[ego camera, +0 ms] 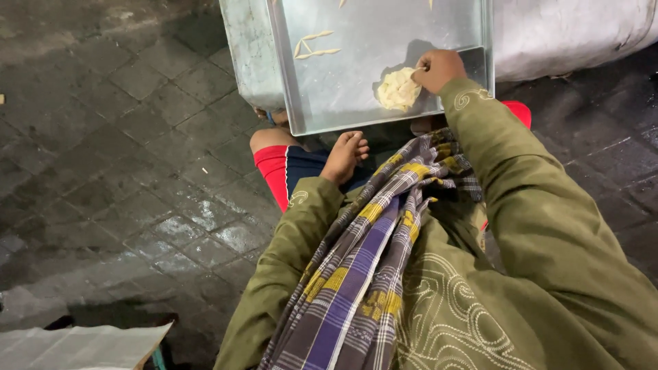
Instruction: Creating decorative patterns on a tray by rolling small pieces of dough into thin strands and arranging them into shapes.
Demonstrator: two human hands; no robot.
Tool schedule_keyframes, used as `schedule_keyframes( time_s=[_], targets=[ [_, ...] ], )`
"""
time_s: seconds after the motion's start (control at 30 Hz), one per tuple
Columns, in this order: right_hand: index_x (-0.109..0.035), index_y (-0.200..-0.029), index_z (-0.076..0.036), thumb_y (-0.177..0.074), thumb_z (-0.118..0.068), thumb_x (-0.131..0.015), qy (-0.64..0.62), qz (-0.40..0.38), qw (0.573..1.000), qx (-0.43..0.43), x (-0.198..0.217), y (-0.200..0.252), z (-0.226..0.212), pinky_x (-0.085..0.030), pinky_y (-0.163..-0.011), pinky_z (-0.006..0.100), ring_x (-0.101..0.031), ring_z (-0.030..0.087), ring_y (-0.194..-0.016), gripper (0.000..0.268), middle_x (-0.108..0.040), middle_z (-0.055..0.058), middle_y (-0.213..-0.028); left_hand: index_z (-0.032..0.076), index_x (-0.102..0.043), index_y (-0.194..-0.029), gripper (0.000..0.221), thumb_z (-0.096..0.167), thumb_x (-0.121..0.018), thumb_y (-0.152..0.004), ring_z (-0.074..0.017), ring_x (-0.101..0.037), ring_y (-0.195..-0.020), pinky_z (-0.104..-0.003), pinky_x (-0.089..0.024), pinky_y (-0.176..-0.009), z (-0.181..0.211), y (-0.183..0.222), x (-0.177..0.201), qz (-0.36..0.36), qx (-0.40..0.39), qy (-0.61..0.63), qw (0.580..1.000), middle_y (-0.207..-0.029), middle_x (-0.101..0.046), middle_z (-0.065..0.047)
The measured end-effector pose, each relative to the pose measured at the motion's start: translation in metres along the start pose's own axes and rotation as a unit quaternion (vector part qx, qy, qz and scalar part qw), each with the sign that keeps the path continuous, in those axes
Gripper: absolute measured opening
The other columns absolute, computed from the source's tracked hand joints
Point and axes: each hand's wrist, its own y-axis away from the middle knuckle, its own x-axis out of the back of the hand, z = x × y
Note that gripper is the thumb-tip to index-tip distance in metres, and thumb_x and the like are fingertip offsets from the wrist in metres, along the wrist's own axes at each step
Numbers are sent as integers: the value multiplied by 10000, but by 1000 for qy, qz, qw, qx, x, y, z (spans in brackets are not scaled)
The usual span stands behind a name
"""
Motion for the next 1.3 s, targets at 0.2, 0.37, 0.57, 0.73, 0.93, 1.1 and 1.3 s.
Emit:
schedule_keyframes(
  time_s=[0.2,0.37,0.57,0.73,0.93,1.1,1.3],
  targets=[
    [-804,-998,-117,-978,-130,-656,-47,109,992,46,5,-23,50,-597,-860,403,-706,237,-932,149,-766,79,-1015,84,-503,-1165,273,307,-588,-1032,-130,-551,-759,-268,-485,-676,0,-1,-1,1,8,-9,1000,-939,-548,-74],
    [-741,-1241,-84,-1055,-109,-586,-89,54,993,-54,54,15,35,-496,-1077,428,-648,301,-1189,243,-709,117,-1277,90,-492,-1129,242,290,-592,-1037,-133,-544,-754,-273,-473,-667,1,-4,-1,-9,8,1,1000,-925,-544,-73],
    [-632,-965,-127,-1049,-203,-763,-21,82,991,-101,56,34,72,-562,-725,445,-616,252,-819,173,-659,79,-897,100,-475,-1087,193,265,-569,-1052,-108,-467,-706,-261,-424,-628,7,2,-9,-35,5,9,999,-847,-470,-31],
    [-745,-1013,-133,-1040,-49,-589,-30,81,993,-80,58,36,83,-576,-791,488,-660,306,-908,179,-735,102,-1016,105,-495,-1119,212,281,-583,-1040,-138,-564,-755,-265,-489,-662,-2,-7,-2,-17,14,-3,1000,-910,-551,-65],
    [-826,-1053,-117,-998,-183,-757,152,130,980,-11,38,28,99,-586,-832,499,-646,380,-977,109,-723,167,-1084,92,-532,-1189,300,325,-606,-1016,-150,-601,-811,-282,-518,-712,-1,-6,0,-2,17,-26,1000,-967,-590,-77],
    [-827,-1025,-129,-991,-198,-738,201,154,967,24,24,38,96,-510,-901,502,-543,412,-1086,118,-710,194,-1182,83,-529,-1216,330,339,-597,-1020,-149,-592,-819,-285,-512,-726,-6,-5,0,-3,10,-40,999,-973,-590,-76],
    [-700,-1110,-58,-1032,-85,-689,-105,79,978,159,24,112,-25,-558,-844,429,-664,274,-965,83,-710,139,-1092,23,-623,-1322,460,317,-684,-974,-191,-660,-995,-336,-530,-881,53,56,-61,-78,-153,-107,979,-1135,-738,-122]
  ],
)
